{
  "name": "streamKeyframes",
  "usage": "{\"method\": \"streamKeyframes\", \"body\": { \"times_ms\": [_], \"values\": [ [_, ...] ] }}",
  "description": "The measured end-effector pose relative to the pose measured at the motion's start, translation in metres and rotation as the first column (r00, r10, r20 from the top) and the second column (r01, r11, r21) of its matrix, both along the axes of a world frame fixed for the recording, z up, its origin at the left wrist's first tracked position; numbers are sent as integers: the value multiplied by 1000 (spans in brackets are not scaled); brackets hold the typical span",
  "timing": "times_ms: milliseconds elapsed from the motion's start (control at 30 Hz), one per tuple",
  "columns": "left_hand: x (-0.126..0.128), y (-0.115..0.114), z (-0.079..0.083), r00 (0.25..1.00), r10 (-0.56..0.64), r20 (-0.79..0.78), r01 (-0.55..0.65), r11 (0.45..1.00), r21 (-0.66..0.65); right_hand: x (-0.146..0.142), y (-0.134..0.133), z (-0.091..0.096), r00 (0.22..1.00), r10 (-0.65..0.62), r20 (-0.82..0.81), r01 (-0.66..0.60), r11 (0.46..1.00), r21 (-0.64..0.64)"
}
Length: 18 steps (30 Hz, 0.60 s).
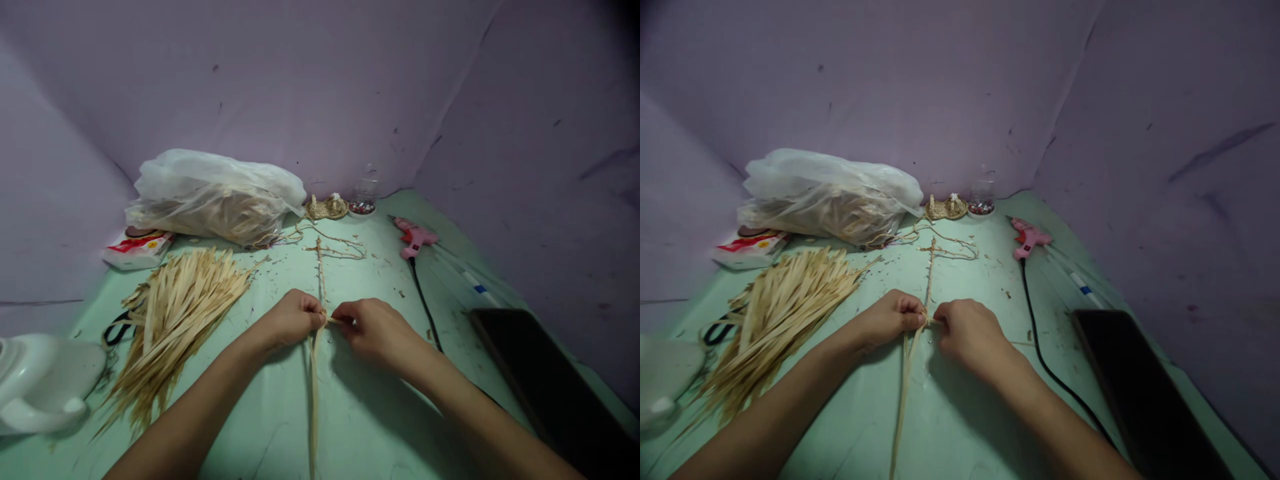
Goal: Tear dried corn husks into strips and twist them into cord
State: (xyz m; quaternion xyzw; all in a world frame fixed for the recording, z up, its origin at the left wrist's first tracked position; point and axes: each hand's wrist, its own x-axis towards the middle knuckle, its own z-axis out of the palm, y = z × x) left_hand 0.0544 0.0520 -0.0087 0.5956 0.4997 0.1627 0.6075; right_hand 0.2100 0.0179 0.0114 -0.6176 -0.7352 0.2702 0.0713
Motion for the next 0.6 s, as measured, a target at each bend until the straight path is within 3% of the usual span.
{"method": "streamKeyframes", "body": {
  "times_ms": [100, 200, 267, 433, 600],
  "values": [
    [0, 0, 1, 1000, 14, 8, -14, 1000, -3, -1, 0, 1, 954, -134, -269, 87, 980, -181],
    [0, 0, 1, 999, 20, 32, -20, 1000, -8, -8, 2, -1, 764, -392, -512, 132, 872, -471],
    [-1, 1, 1, 999, -2, 53, 3, 1000, -10, -14, 4, -4, 659, -483, -577, 102, 817, -568],
    [-3, 2, 0, 1000, -29, 10, 28, 999, 37, -20, 8, -14, 548, -603, -580, 144, 751, -644],
    [-2, -1, 1, 979, 32, -202, -1, 988, 156, -21, 6, -21, 518, -611, -599, 173, 761, -626]
  ]
}}
